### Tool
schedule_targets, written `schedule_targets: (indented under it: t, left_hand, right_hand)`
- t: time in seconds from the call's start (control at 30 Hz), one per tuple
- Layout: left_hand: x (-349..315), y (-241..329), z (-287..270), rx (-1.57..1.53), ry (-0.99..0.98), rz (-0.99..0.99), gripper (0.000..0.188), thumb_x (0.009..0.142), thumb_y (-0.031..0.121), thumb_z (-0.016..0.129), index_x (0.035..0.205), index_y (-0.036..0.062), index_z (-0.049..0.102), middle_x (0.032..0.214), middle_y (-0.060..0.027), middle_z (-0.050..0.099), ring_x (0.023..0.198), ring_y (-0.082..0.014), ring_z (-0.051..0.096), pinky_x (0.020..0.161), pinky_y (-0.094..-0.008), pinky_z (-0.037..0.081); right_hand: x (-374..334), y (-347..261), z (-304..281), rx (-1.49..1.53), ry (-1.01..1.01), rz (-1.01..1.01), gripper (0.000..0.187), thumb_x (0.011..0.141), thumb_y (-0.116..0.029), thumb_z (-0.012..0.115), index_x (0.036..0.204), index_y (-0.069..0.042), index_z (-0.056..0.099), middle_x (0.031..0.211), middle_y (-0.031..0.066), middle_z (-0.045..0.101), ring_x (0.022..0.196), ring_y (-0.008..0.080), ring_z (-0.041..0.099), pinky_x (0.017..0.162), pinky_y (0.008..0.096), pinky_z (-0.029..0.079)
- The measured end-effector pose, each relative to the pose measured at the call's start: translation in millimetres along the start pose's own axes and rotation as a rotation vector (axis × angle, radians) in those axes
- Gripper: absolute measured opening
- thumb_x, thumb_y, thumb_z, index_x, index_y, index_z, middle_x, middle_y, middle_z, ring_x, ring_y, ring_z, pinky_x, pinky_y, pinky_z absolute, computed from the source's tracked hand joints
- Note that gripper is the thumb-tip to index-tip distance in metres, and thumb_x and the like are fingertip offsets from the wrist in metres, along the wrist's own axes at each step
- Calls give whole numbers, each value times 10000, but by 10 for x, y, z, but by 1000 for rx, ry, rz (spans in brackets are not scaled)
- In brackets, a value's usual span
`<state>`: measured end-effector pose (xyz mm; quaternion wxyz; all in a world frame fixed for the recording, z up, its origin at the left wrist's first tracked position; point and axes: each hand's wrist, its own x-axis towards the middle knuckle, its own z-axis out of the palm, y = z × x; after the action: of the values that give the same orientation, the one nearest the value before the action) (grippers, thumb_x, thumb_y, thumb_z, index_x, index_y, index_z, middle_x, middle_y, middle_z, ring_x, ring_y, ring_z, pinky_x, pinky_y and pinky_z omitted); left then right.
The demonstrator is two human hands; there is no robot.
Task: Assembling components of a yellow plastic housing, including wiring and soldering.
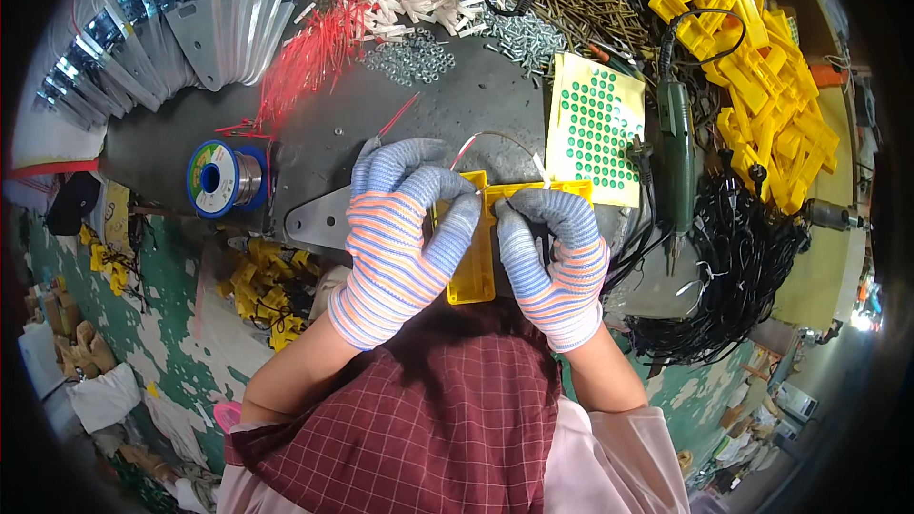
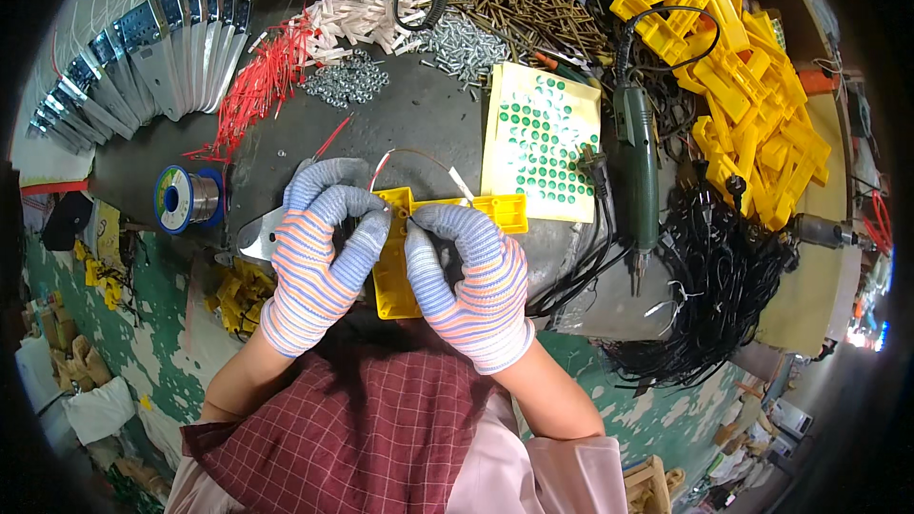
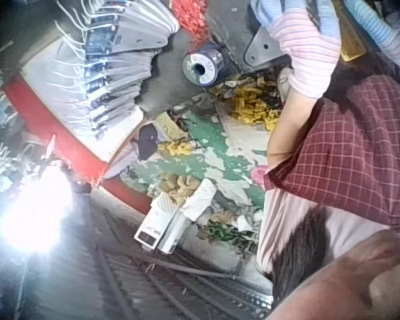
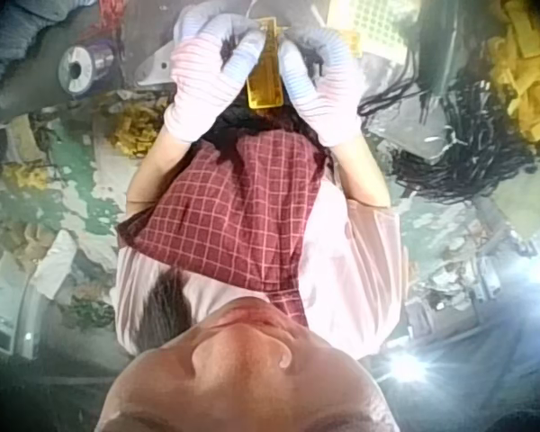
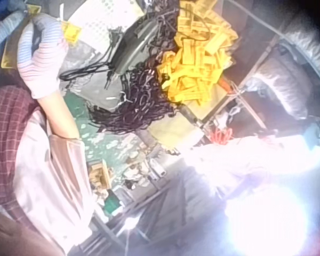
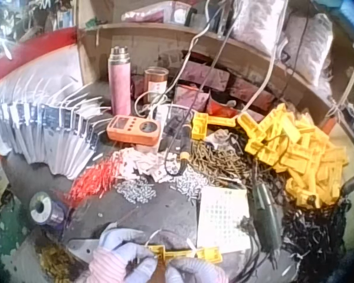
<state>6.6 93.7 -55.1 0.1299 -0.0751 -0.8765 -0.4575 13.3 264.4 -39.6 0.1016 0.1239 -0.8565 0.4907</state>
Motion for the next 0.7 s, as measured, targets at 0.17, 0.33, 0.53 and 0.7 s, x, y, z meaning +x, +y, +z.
schedule_targets:
  t: [0.17,0.33,0.53,0.7]
  left_hand:
    - [17,8,3,12,-18,2,150,767,184,733,877,87,698,1033,-142,643,1017,-322,616,1057,-492,355]
    - [8,26,12,40,32,44,161,749,206,747,860,98,701,1029,-128,636,1006,-314,611,1057,-509,353]
    - [-10,11,-9,262,56,231,178,733,212,752,892,149,704,1028,-110,593,977,-317,569,1082,-558,314]
    - [-13,23,-25,316,75,285,165,756,242,738,901,173,699,1047,-83,592,964,-288,556,1081,-557,317]
  right_hand:
    - [38,-28,31,-58,-25,-24,216,813,-86,730,981,-47,599,780,109,682,661,269,680,612,353,529]
    - [84,-95,27,-15,-96,153,226,817,-89,722,1001,-39,600,779,118,683,678,278,685,629,368,534]
    - [156,-120,-64,-39,-209,207,240,816,-82,705,1040,-35,631,773,137,677,684,287,685,633,357,532]
    - [184,-126,-84,-40,-231,149,202,832,-76,691,1023,-29,642,779,141,682,696,279,690,632,347,530]
